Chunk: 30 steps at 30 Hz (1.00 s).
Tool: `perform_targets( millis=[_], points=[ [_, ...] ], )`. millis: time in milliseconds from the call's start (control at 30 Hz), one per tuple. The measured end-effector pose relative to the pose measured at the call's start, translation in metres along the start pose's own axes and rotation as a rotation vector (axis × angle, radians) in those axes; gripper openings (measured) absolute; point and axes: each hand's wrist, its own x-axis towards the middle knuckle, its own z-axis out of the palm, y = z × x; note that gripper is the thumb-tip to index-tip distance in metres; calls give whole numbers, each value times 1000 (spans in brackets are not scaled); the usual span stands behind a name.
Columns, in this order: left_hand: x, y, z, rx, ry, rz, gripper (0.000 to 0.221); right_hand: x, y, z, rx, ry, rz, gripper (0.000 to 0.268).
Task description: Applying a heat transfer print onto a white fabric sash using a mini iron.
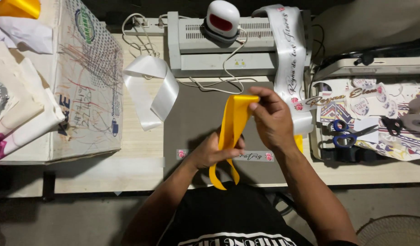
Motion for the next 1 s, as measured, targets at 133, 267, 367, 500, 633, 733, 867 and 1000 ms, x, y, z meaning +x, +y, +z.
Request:
perform_targets(
  millis=[133,267,367,500,633,733,867,1000],
  points=[
    [-1,3,2,93,54,-103,39,3,-13,6,37,77,-85,35],
    [-16,3,-9,217,76,-63,56,11,-4,-11,31,150,-119,30],
    [-37,-11,-33,119,201,-70,60,21,10,-5,-80,129,-94,30],
    [-63,7,-81,109,802,-226,54,51,77,-24,-312,-43,38,29],
    [-97,28,-151,344,1180,-25,44,76,115,9,-808,-329,126,25],
    [-107,52,-177,754,1240,-5,44,98,132,56,-1151,-571,-151,37],
    [-86,70,-190,1162,1200,163,49,138,175,107,-1550,-749,-473,51],
    [-60,80,-200,1150,1137,196,52,169,228,121,-1867,-821,-937,54]
  ],
)
